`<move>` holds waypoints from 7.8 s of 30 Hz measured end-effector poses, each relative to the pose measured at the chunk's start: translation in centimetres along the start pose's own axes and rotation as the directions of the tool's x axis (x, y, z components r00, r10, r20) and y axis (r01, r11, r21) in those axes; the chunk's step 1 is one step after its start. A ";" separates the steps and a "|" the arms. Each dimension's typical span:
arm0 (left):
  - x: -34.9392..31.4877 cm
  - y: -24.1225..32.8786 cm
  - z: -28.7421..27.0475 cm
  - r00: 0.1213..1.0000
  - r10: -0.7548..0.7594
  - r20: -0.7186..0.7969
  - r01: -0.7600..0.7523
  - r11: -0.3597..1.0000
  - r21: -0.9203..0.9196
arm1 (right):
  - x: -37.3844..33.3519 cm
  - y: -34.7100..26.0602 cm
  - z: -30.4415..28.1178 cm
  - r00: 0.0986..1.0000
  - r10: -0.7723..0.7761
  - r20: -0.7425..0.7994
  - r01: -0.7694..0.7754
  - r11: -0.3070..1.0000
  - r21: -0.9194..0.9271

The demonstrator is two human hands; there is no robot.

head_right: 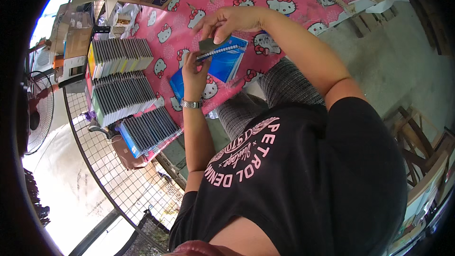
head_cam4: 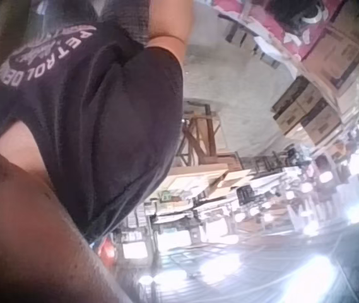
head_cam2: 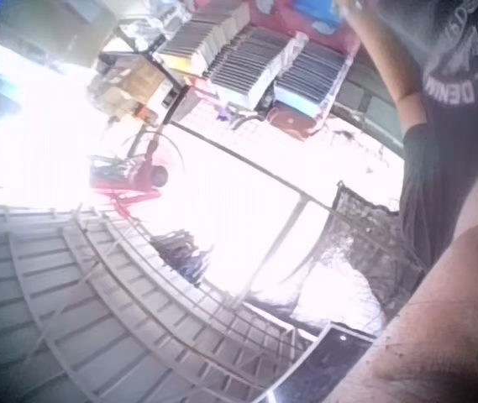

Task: The person organizes and stacks small blue notepads on a table, checking individual pads and arranging them into neat piles.

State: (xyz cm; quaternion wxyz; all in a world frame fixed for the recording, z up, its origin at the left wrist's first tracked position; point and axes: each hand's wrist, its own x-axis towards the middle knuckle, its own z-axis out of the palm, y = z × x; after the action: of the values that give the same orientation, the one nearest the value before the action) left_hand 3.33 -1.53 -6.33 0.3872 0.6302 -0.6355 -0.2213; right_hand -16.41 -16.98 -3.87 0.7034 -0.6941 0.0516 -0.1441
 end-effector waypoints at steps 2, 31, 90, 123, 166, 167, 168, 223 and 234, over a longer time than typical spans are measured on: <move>0.3 -0.5 0.1 0.999 -0.032 0.034 0.033 0.999 -0.029 | 0.1 -0.1 0.4 1.000 0.018 -0.003 -0.018 0.999 0.043; 0.4 -2.0 0.2 0.972 -0.233 -0.023 0.205 0.895 -0.397 | 1.4 1.5 -1.8 0.956 0.289 -0.046 -0.292 0.941 -0.172; -4.3 -2.2 1.0 0.929 0.173 -0.327 0.045 0.824 0.565 | -20.6 7.8 -12.1 0.537 -0.237 -0.809 -0.843 -0.183 -0.506; 0.2 2.7 3.5 0.941 0.334 0.045 -0.298 0.762 0.575 | -5.7 3.0 4.2 0.873 -0.241 -0.424 -0.079 0.788 -0.611; -0.5 3.6 3.5 0.928 0.288 0.235 -0.358 0.865 0.352 | 6.9 6.7 -5.7 0.942 0.289 0.170 0.016 0.467 -0.884; -0.6 3.4 3.4 0.932 0.275 0.235 -0.346 0.868 0.357 | 5.9 5.8 -6.5 0.961 0.273 0.046 -0.078 0.428 -0.900; -0.8 3.0 3.4 0.936 0.261 0.235 -0.334 0.871 0.362 | 4.9 5.2 -6.6 0.965 0.251 -0.077 -0.173 0.391 -0.904; -0.5 1.8 1.2 0.981 0.192 -0.001 -0.179 0.917 0.358 | -3.0 2.5 -0.1 0.998 0.041 0.050 -0.056 0.939 0.341; -0.4 -0.6 1.1 0.943 0.152 0.297 -0.279 0.849 0.448 | -4.6 2.5 0.2 0.845 0.383 -0.373 -0.266 0.907 0.328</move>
State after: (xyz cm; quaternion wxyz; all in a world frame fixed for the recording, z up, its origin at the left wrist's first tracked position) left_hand 2.87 -1.42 -7.54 0.1564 0.5979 -0.7813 -0.0878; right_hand -20.42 -15.50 -6.89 0.7747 -0.5263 0.3028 -0.1766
